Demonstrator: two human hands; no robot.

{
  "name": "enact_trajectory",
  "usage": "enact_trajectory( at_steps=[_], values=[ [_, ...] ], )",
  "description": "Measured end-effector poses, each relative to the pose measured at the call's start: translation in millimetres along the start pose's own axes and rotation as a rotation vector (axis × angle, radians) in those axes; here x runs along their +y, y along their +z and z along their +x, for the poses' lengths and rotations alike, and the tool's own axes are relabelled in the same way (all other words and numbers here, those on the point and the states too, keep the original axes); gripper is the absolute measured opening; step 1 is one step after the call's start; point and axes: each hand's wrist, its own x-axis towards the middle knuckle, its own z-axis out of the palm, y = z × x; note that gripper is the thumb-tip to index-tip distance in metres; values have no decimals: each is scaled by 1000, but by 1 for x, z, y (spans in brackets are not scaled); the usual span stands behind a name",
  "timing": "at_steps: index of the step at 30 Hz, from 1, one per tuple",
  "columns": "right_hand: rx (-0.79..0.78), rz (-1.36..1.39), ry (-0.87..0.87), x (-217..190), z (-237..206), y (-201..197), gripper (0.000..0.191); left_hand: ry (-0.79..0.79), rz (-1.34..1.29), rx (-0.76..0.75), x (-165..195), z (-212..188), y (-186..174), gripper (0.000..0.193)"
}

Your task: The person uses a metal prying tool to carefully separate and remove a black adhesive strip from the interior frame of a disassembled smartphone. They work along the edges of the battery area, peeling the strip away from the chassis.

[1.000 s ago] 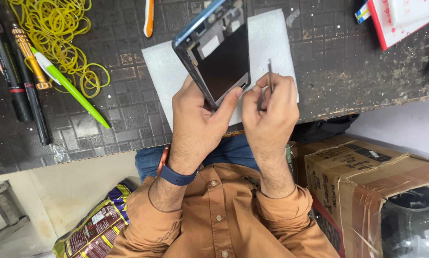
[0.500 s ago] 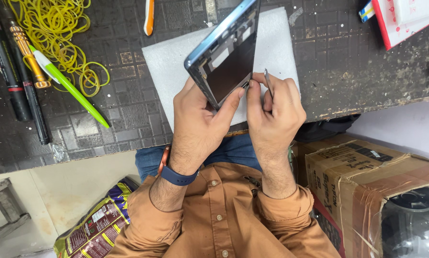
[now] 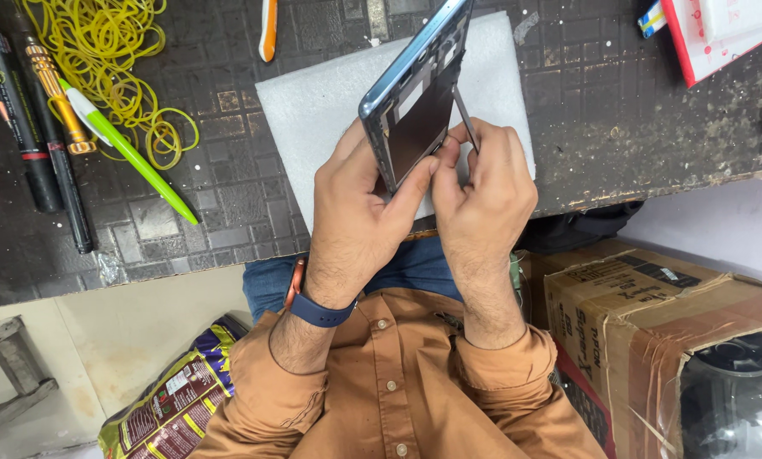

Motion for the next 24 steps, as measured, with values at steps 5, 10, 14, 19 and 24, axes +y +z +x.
enact_trajectory(
  at_steps=[5, 10, 14, 19, 24],
  values=[
    [-30, -44, 17, 3, 0, 0, 16, -4, 38, 4, -2, 1, 1, 26],
    [-52, -26, 7, 6, 2, 0, 18, -3, 31, 10, -3, 2, 3, 25],
    [-65, -24, -16, 5, 2, -2, 18, -29, 30, 16, -1, 2, 2, 24],
    [-111, -37, -22, 7, 2, -3, 18, -103, 28, 34, 0, 0, 4, 24],
    [-63, 70, -54, 9, -3, -5, 7, 7, 104, 52, -2, -2, 2, 26]
  ],
)
